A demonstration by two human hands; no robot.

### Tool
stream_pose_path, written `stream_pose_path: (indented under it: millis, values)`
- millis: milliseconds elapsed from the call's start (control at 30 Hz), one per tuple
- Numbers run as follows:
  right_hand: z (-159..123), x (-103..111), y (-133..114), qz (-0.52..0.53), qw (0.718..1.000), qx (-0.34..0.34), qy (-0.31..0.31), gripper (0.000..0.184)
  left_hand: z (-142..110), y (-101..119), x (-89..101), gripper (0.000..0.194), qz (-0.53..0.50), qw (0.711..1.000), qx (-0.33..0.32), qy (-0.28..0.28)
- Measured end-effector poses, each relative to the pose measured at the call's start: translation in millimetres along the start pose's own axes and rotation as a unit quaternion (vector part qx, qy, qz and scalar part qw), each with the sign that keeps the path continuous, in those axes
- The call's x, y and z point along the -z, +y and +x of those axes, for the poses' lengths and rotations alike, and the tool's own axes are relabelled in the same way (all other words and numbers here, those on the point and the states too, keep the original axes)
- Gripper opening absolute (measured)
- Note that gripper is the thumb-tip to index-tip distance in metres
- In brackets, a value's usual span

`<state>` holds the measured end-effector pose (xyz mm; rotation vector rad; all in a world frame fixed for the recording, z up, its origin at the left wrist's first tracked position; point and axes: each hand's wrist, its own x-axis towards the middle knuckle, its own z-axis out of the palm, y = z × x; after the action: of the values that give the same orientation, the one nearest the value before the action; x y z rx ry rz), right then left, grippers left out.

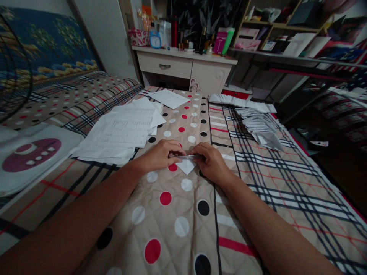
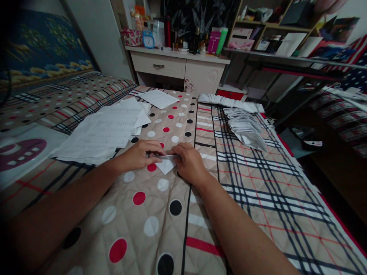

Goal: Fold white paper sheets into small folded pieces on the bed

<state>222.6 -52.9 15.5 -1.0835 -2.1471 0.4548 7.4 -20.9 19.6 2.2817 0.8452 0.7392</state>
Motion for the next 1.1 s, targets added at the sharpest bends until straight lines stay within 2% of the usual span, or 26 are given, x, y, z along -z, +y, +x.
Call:
stream_pose_path:
  millis: [167, 400, 533, 633, 700, 800, 900, 1100]
  values:
    - [-1.3, -3.8, 1.9, 0.032, 0.999, 0.019, 0.003, 0.034, -0.2, -1.8, -2.8, 0.02, -0.01, 1.0, -0.001, -0.008]
    - [-3.0, -2.9, 1.6, -0.025, 0.997, 0.079, -0.009, 0.034, -0.9, -0.3, -1.7, 0.021, 0.005, 0.999, -0.035, -0.018]
    - [-2.3, -0.9, -0.2, -0.026, 0.999, 0.022, -0.005, 0.025, -1.3, 5.7, 1.2, 0.017, 0.028, 0.999, -0.014, -0.024]
    - [-0.9, -1.0, -0.4, -0.018, 0.999, -0.027, -0.009, 0.02, -0.5, 8.3, 1.9, 0.025, 0.012, 0.999, 0.022, -0.036]
    - [-0.3, -2.0, 0.0, 0.001, 0.999, -0.034, -0.006, 0.02, 0.0, 8.0, 0.5, 0.023, 0.005, 0.999, 0.038, -0.034]
    - [-0.6, -4.1, 0.8, 0.038, 0.999, -0.011, 0.004, 0.027, 0.3, 5.6, -3.6, 0.015, -0.01, 0.999, 0.044, -0.014]
    - [-2.1, -5.4, 1.0, 0.038, 0.999, 0.022, 0.004, 0.026, 0.2, 3.2, -6.4, 0.022, -0.026, 0.999, 0.04, -0.002]
    - [-3.9, -5.3, 1.2, -0.023, 0.994, 0.108, -0.001, 0.025, -0.2, 3.5, -3.8, 0.026, -0.027, 0.999, -0.002, -0.029]
